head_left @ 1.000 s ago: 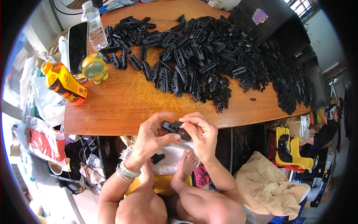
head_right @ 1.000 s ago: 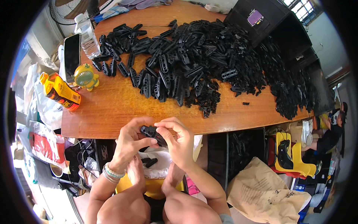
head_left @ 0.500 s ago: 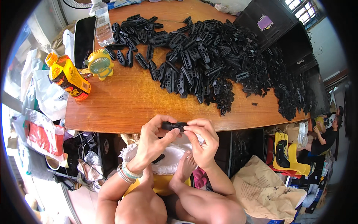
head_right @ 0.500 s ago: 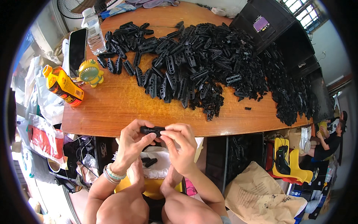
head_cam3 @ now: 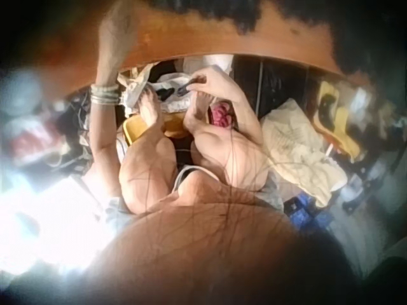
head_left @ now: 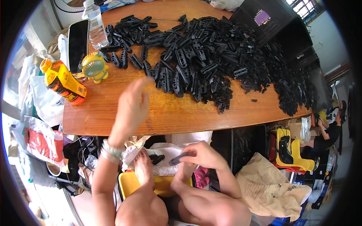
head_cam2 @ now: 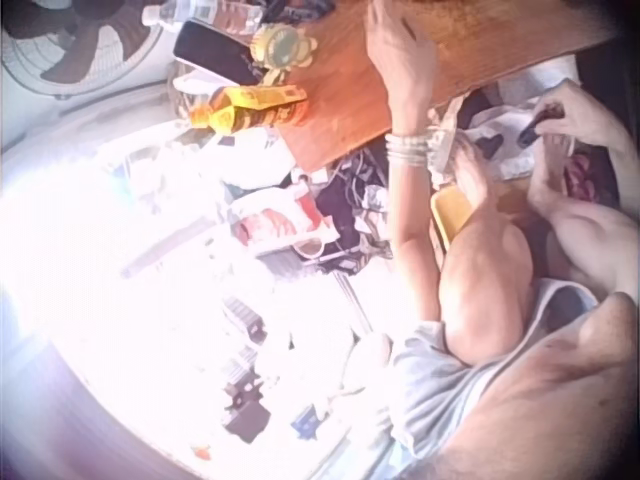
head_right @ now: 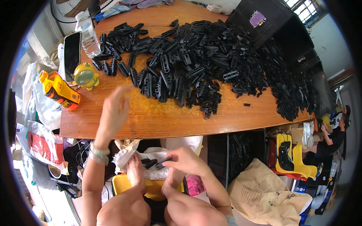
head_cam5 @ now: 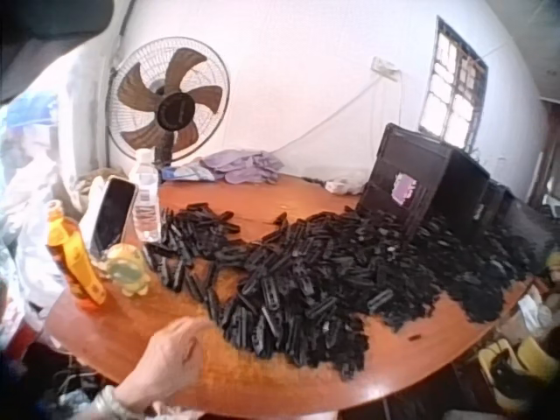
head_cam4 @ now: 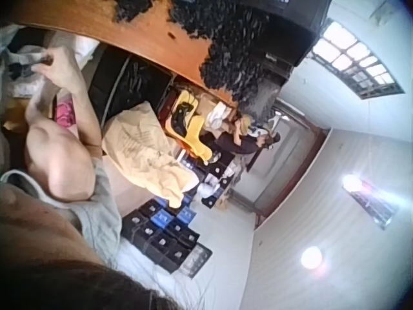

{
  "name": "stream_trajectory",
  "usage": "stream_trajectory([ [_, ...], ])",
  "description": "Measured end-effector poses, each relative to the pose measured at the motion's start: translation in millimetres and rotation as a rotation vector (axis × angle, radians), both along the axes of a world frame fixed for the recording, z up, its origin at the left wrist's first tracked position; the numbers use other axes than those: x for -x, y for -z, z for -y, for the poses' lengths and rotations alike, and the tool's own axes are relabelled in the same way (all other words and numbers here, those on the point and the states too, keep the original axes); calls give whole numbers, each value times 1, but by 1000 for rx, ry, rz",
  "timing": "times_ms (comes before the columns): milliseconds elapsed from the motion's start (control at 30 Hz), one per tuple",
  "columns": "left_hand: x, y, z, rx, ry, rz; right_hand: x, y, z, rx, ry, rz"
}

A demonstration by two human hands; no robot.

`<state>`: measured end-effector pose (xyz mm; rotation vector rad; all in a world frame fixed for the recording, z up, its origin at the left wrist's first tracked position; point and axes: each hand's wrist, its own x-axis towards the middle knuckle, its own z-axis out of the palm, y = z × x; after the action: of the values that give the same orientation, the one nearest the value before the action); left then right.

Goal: The person assembles plastic components by hand, inserting smaller plastic pieces into larger plastic clips and sorting the parts across the table.

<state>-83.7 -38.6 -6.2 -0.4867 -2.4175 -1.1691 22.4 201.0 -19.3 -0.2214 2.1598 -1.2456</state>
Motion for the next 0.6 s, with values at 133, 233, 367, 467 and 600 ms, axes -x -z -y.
stream_trajectory([
  [133,73,13,13,443,-177,-100,-3,9,19,56,200,-165],
  [233,89,20,24,550,-196,-4,8,1,14,218,397,-229],
  [367,72,18,16,516,-96,71,65,0,-17,-276,468,-1195],
  [467,45,23,6,472,-45,43,99,6,-38,-481,395,-1287],
  [600,2,14,2,486,12,30,108,2,-38,-541,280,-1301],
])
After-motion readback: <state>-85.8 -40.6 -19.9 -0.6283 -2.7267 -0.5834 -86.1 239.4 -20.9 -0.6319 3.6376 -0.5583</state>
